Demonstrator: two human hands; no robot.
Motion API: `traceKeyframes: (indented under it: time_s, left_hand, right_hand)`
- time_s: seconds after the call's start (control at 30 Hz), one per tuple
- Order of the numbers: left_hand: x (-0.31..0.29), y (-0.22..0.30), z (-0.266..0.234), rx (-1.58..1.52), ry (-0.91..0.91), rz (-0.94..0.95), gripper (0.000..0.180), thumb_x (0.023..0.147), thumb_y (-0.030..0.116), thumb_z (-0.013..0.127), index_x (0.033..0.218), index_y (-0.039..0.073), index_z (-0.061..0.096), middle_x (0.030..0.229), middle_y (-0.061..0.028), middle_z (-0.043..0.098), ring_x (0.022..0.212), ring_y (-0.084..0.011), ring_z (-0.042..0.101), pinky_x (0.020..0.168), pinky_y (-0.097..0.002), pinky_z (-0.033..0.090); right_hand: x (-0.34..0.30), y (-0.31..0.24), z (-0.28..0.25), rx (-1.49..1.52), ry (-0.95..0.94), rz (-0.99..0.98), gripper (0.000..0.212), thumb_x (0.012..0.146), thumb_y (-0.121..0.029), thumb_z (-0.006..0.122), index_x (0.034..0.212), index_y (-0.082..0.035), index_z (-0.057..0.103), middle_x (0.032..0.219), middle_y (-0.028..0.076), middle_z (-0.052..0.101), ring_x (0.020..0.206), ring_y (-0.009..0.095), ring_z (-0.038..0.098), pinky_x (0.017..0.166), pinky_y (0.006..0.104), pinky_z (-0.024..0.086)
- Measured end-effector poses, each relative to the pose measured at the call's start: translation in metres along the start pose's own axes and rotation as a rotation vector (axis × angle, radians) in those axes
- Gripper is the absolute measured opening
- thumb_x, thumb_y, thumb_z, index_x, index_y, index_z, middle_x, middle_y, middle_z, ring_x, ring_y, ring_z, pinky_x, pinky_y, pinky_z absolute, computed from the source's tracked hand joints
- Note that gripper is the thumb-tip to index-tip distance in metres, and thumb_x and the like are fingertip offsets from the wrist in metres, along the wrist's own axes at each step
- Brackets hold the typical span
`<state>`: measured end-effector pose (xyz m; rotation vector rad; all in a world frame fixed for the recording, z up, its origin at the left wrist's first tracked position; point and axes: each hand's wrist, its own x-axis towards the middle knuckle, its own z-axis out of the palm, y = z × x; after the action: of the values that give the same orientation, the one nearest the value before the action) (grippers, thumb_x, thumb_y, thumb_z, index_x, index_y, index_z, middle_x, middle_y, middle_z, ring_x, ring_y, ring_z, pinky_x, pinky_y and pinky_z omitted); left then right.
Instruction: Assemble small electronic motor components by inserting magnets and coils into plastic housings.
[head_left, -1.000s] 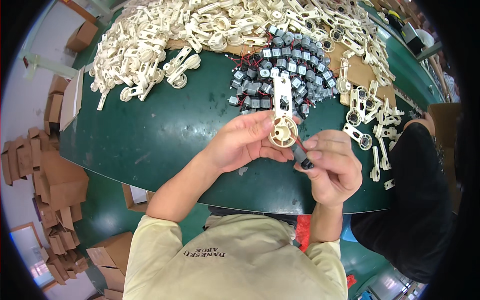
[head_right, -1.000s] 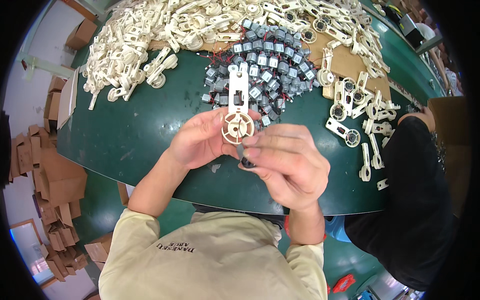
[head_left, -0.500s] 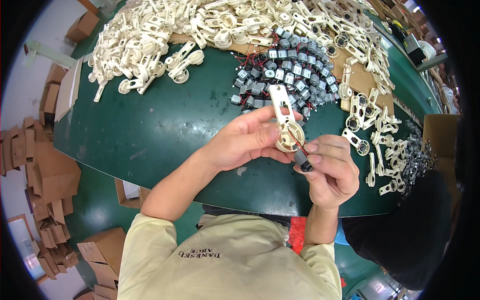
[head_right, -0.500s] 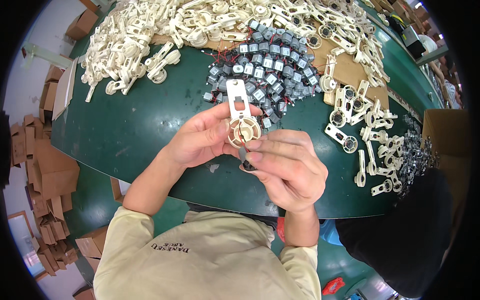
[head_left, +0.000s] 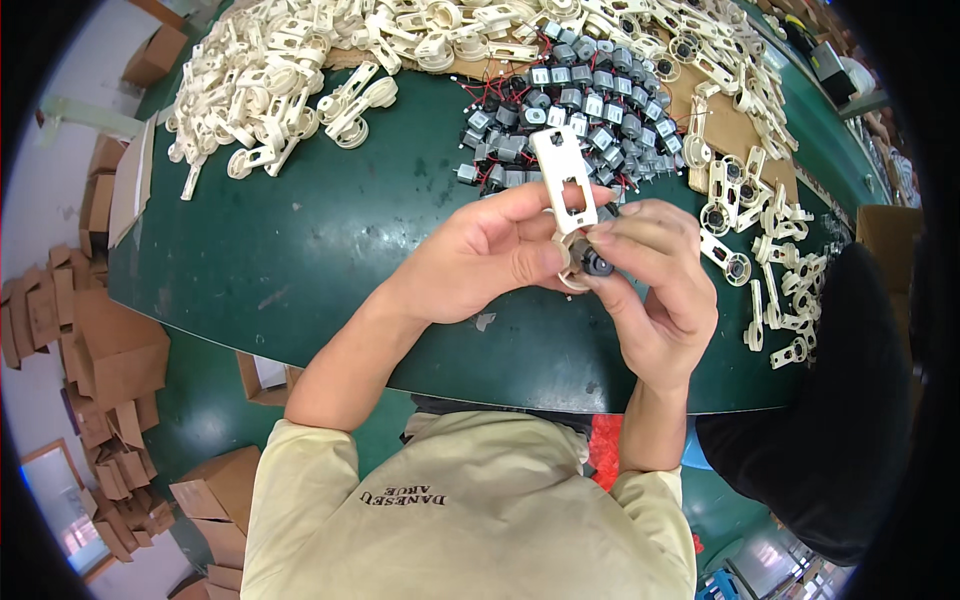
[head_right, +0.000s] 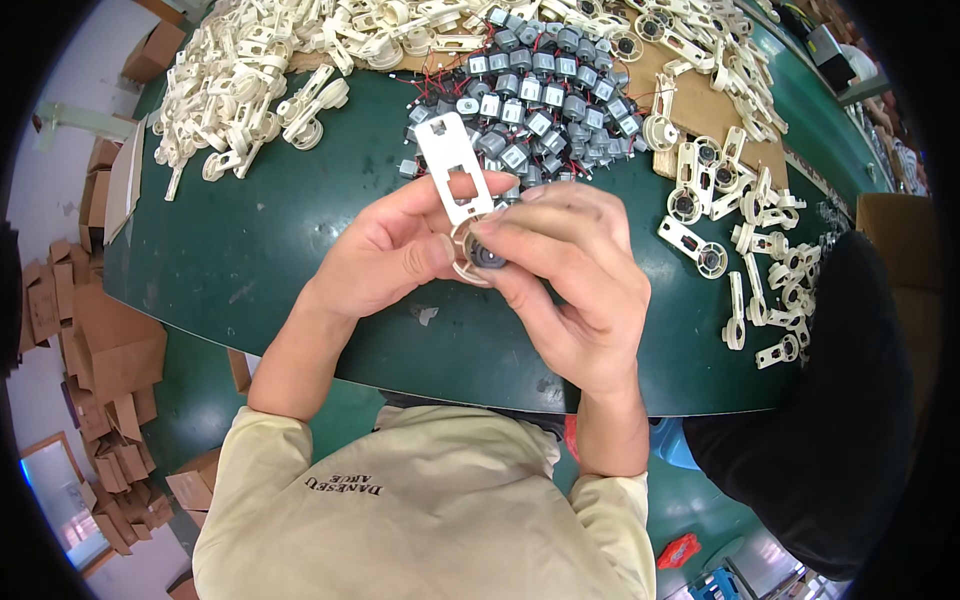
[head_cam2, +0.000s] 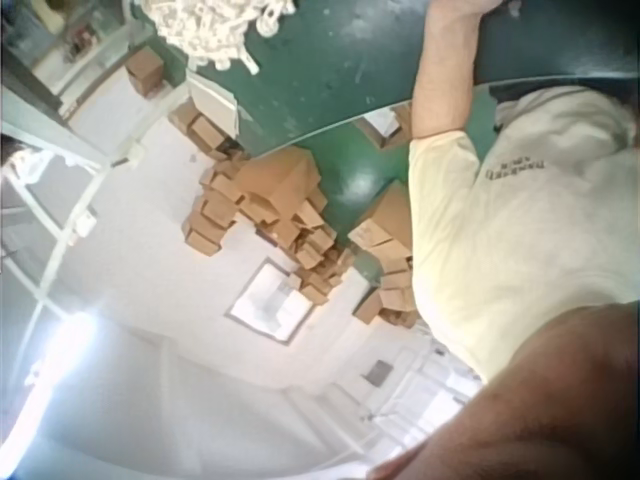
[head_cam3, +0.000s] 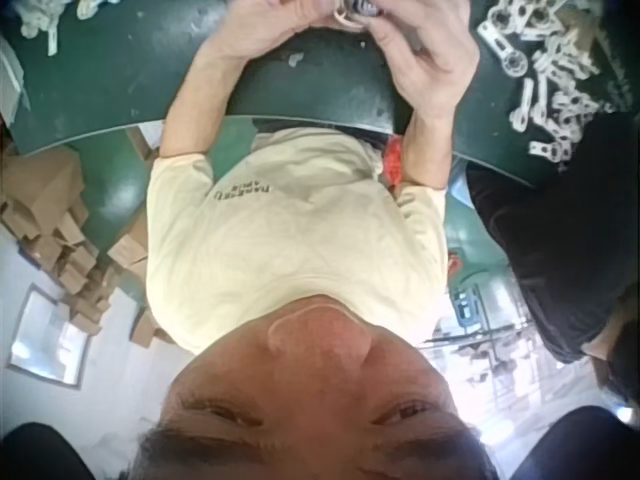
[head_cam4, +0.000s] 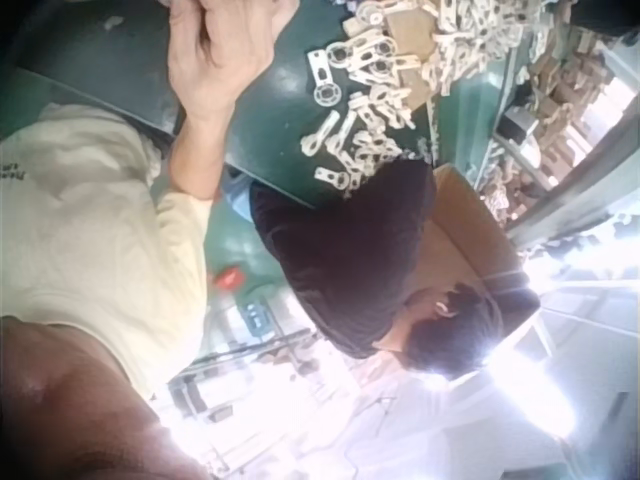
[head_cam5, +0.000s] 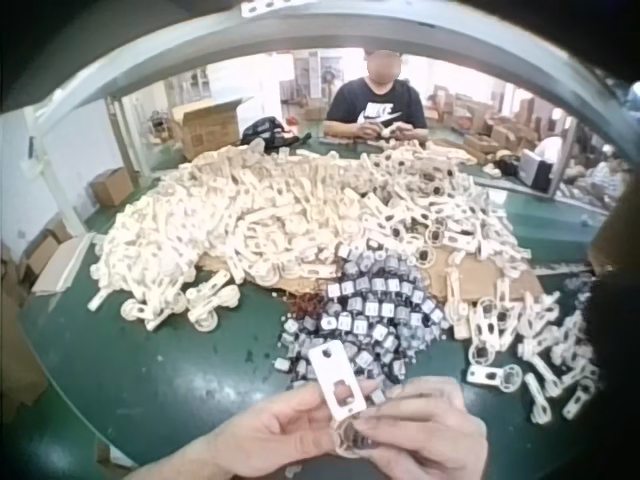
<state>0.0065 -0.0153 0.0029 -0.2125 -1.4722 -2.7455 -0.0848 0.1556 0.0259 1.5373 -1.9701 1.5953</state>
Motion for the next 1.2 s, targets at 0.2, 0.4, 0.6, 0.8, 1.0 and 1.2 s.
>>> traceKeyframes:
  time_s: [0.2, 0.4, 0.6, 0.8, 1.0, 1.2]
  left_hand:
    - [-0.001, 0.007, -0.002, 0.045, 0.065, -0.106, 0.049, 0.098, 0.01, 0.055, 0.143, 0.001, 0.039, 0.135, -0.0191, 0.053, 0.124, -0.0272, 0.054, 0.099, -0.0402, 0.051]
    - [0.001, 0.001, -0.002, 0.175, 0.05, 0.018, 0.047, 0.096, 0.005, 0.056, 0.141, 0.0, 0.041, 0.132, -0.0177, 0.055, 0.118, -0.0237, 0.058, 0.096, -0.0372, 0.053]
    - [-0.001, 0.006, 0.002, 0.283, 0.158, 0.054, 0.052, 0.094, 0.001, 0.058, 0.141, -0.001, 0.036, 0.126, -0.0155, 0.058, 0.114, -0.0224, 0.059, 0.094, -0.0359, 0.053]
    - [0.001, 0.003, 0.01, 0.2, 0.211, 0.105, 0.044, 0.093, -0.001, 0.058, 0.133, -0.001, 0.039, 0.124, -0.0128, 0.058, 0.11, -0.0173, 0.059, 0.092, -0.0315, 0.051]
    - [0.0, -0.001, 0.003, 0.301, 0.206, 0.075, 0.04, 0.097, 0.008, 0.056, 0.133, -0.004, 0.043, 0.123, -0.0145, 0.059, 0.111, -0.021, 0.06, 0.095, -0.0371, 0.051]
    - [-0.001, 0.001, 0.003, 0.325, 0.236, 0.059, 0.028, 0.098, 0.004, 0.054, 0.125, -0.001, 0.05, 0.116, -0.0083, 0.061, 0.104, -0.0142, 0.059, 0.092, -0.0309, 0.05]
  right_hand:
    - [0.001, 0.0, 0.001, -0.123, -0.016, 0.075, 0.039, 0.068, -0.004, 0.078, 0.106, -0.012, 0.075, 0.117, 0.015, 0.061, 0.101, 0.027, 0.06, 0.081, 0.0347, 0.049]
    - [-0.001, 0.002, 0.008, -0.082, -0.069, 0.121, 0.037, 0.072, -0.001, 0.076, 0.106, -0.013, 0.075, 0.122, 0.016, 0.057, 0.1, 0.027, 0.061, 0.083, 0.0345, 0.051]
    - [0.002, 0.003, 0.001, -0.011, 0.002, 0.175, 0.042, 0.077, 0.003, 0.071, 0.117, -0.003, 0.063, 0.116, 0.016, 0.06, 0.099, 0.027, 0.062, 0.084, 0.0353, 0.051]
    - [-0.003, 0.005, 0.008, 0.023, -0.016, 0.257, 0.032, 0.08, 0.002, 0.07, 0.111, -0.003, 0.064, 0.105, 0.012, 0.065, 0.09, 0.022, 0.063, 0.073, 0.0307, 0.051]
    - [-0.009, 0.007, 0.017, 0.183, 0.025, 0.392, 0.023, 0.084, 0.002, 0.067, 0.107, 0.0, 0.063, 0.1, 0.01, 0.066, 0.078, 0.015, 0.063, 0.067, 0.0273, 0.05]
    - [-0.012, 0.007, 0.024, 0.331, 0.051, 0.466, 0.022, 0.087, 0.003, 0.065, 0.108, 0.002, 0.061, 0.095, 0.009, 0.065, 0.077, 0.013, 0.063, 0.065, 0.0255, 0.049]
